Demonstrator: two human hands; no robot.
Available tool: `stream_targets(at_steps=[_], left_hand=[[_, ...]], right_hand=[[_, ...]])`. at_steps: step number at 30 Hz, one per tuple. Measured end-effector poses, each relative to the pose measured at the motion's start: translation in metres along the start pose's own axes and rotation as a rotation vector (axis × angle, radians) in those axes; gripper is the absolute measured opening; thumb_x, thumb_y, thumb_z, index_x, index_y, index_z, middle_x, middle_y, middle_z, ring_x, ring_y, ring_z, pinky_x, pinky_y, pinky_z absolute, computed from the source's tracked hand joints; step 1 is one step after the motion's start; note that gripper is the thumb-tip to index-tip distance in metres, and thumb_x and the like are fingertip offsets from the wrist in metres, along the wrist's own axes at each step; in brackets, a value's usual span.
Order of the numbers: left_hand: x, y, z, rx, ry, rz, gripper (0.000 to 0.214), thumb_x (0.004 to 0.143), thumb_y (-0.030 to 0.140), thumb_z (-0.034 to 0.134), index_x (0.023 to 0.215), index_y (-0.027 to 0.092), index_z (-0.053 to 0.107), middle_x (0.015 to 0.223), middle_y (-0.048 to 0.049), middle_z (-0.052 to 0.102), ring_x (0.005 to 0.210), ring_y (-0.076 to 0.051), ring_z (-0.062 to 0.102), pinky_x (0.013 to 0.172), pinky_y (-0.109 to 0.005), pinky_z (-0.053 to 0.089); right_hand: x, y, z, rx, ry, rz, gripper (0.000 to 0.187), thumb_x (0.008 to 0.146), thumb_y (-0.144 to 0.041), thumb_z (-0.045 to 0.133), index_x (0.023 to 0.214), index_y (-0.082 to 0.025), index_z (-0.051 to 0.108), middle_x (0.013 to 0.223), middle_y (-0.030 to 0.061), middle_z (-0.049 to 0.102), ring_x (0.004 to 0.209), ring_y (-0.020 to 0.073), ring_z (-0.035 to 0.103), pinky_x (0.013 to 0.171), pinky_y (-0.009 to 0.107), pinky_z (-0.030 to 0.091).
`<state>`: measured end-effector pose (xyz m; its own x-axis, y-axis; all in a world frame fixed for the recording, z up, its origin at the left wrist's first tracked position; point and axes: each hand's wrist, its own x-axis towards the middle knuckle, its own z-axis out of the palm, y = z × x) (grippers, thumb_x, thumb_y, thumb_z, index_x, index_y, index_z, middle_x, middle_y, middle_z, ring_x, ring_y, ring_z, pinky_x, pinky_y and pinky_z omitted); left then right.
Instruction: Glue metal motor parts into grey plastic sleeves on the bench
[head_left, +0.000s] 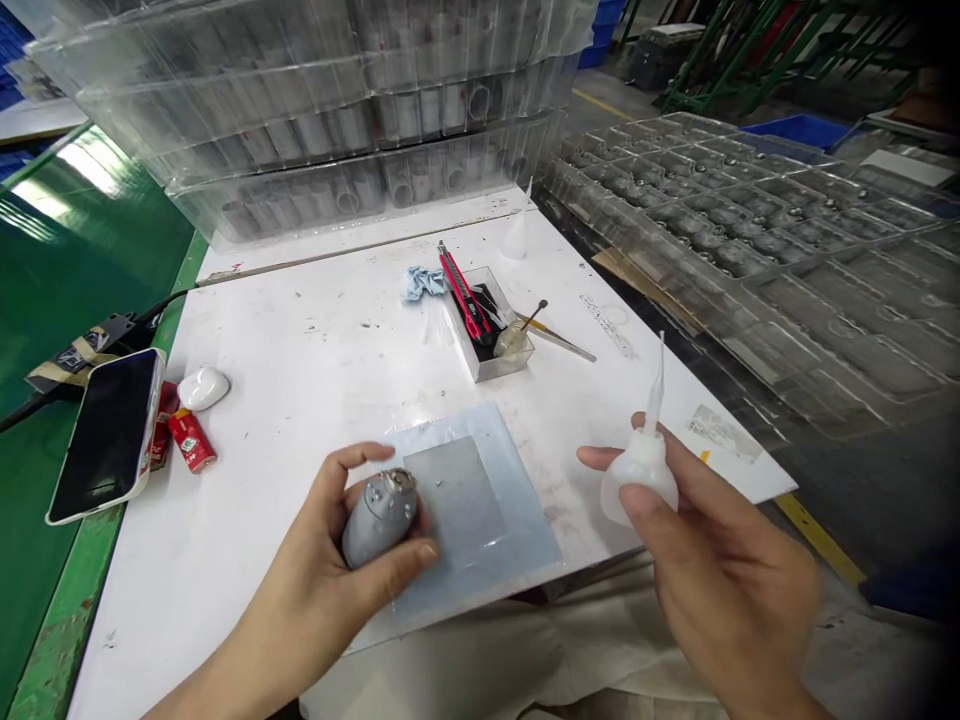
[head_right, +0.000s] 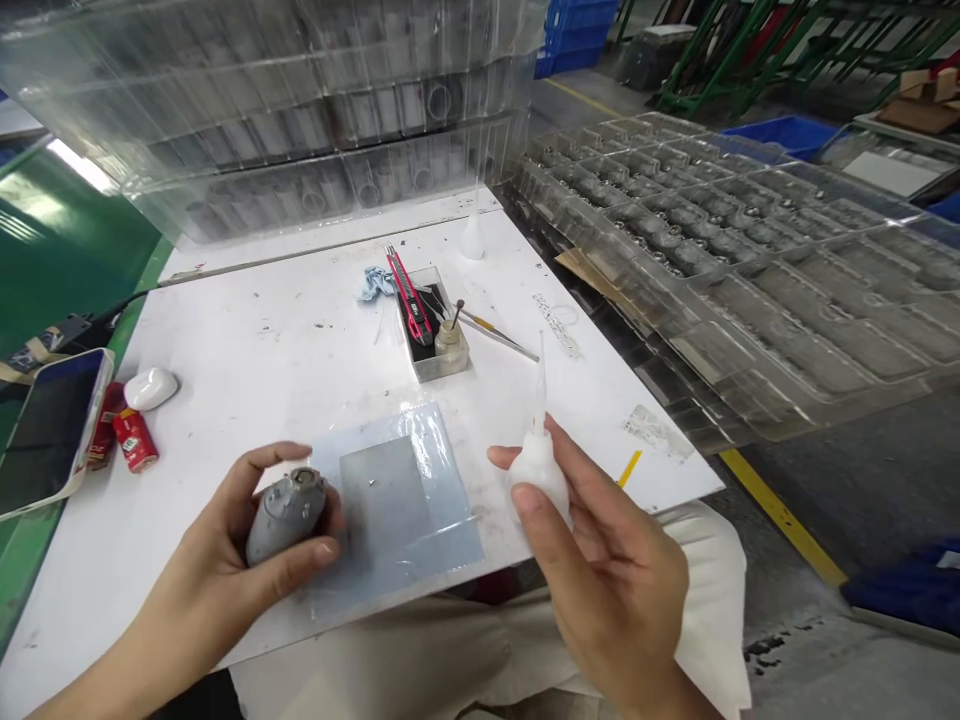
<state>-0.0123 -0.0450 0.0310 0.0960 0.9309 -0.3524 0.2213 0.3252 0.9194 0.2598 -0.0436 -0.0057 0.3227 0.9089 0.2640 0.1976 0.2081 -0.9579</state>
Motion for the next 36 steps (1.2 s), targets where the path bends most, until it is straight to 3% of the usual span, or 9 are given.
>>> stream_targets(at_steps=[2, 6, 11, 14, 17, 23, 27, 30, 36], left_hand=[[0.001, 0.001, -0.005, -0.015, 0.021, 0.012, 0.071, 0.099, 0.03, 0.07, 0.159, 0.038, 0.033, 0.102, -0.0029, 0.074, 0.083, -0.02, 0.071, 0.071, -0.033, 0.061], [0.002, -0.003, -0.012, -0.055, -0.123, 0.112, 0.065, 0.109, 0.029, 0.052, 0.165, 0.048, 0.025, 0.126, -0.0056, 0.072, 0.106, -0.022, 0.07, 0.089, -0.038, 0.06], [0.002, -0.006, -0.008, -0.035, -0.239, 0.002, 0.068, 0.098, 0.029, 0.076, 0.155, 0.045, 0.041, 0.122, -0.004, 0.076, 0.117, -0.025, 0.073, 0.099, -0.038, 0.06], [0.003, -0.007, -0.007, 0.095, -0.204, 0.033, 0.075, 0.081, 0.034, 0.094, 0.145, 0.041, 0.054, 0.118, -0.0037, 0.078, 0.109, -0.027, 0.075, 0.089, -0.035, 0.065], [0.002, -0.011, -0.007, 0.238, -0.151, 0.109, 0.076, 0.075, 0.04, 0.097, 0.141, 0.039, 0.059, 0.119, -0.005, 0.077, 0.105, -0.029, 0.075, 0.069, -0.029, 0.064], [0.003, -0.023, -0.004, 0.38, -0.118, 0.304, 0.073, 0.081, 0.048, 0.092, 0.143, 0.047, 0.054, 0.099, 0.0021, 0.073, 0.074, -0.019, 0.068, 0.057, -0.024, 0.056], [0.008, -0.026, -0.001, 0.365, -0.16, 0.36, 0.065, 0.091, 0.039, 0.086, 0.143, 0.049, 0.049, 0.107, 0.0028, 0.069, 0.058, -0.009, 0.052, 0.049, -0.02, 0.048], [0.011, -0.027, 0.001, 0.413, -0.157, 0.402, 0.063, 0.093, 0.03, 0.084, 0.142, 0.047, 0.048, 0.119, 0.0004, 0.067, 0.059, -0.007, 0.051, 0.048, -0.02, 0.045], [0.012, -0.028, 0.004, 0.435, -0.136, 0.434, 0.066, 0.092, 0.021, 0.083, 0.141, 0.046, 0.047, 0.115, 0.0013, 0.065, 0.058, -0.007, 0.05, 0.048, -0.019, 0.043]], right_hand=[[-0.001, -0.003, 0.004, 0.025, 0.005, 0.03, 0.051, 0.093, -0.029, 0.08, 0.142, -0.032, 0.067, 0.102, 0.0035, 0.086, 0.1, 0.0278, 0.084, 0.09, 0.042, 0.07], [-0.006, -0.004, 0.008, 0.082, 0.029, 0.069, 0.034, 0.093, -0.028, 0.081, 0.126, -0.031, 0.074, 0.104, 0.0027, 0.086, 0.103, 0.024, 0.083, 0.091, 0.035, 0.069], [-0.02, 0.004, 0.005, 0.114, 0.064, 0.159, 0.042, 0.086, -0.023, 0.087, 0.126, -0.035, 0.078, 0.102, 0.0001, 0.085, 0.09, 0.0217, 0.081, 0.085, 0.035, 0.069], [-0.025, 0.005, 0.014, 0.178, 0.161, 0.149, 0.028, 0.083, -0.03, 0.088, 0.11, -0.033, 0.081, 0.105, 0.0018, 0.08, 0.098, 0.0248, 0.076, 0.085, 0.04, 0.065], [-0.027, 0.004, 0.03, 0.226, 0.221, 0.045, 0.016, 0.092, -0.044, 0.077, 0.098, -0.029, 0.078, 0.098, 0.0054, 0.074, 0.093, 0.027, 0.071, 0.079, 0.044, 0.06], [-0.033, 0.003, 0.047, 0.289, 0.235, -0.044, 0.05, 0.108, -0.057, 0.041, 0.092, -0.028, 0.079, 0.083, 0.0095, 0.07, 0.083, 0.0293, 0.067, 0.07, 0.045, 0.056], [-0.03, -0.004, 0.054, 0.351, 0.197, -0.105, 0.048, 0.108, -0.052, 0.043, 0.093, -0.027, 0.08, 0.076, 0.0075, 0.068, 0.071, 0.0262, 0.063, 0.06, 0.043, 0.049], [-0.025, -0.008, 0.061, 0.399, 0.214, -0.166, 0.036, 0.105, -0.045, 0.052, 0.092, -0.027, 0.081, 0.073, 0.005, 0.067, 0.064, 0.0229, 0.059, 0.055, 0.041, 0.045], [-0.023, -0.006, 0.06, 0.38, 0.17, -0.166, 0.033, 0.104, -0.04, 0.054, 0.094, -0.028, 0.083, 0.073, 0.0078, 0.069, 0.063, 0.0239, 0.059, 0.054, 0.043, 0.047]])
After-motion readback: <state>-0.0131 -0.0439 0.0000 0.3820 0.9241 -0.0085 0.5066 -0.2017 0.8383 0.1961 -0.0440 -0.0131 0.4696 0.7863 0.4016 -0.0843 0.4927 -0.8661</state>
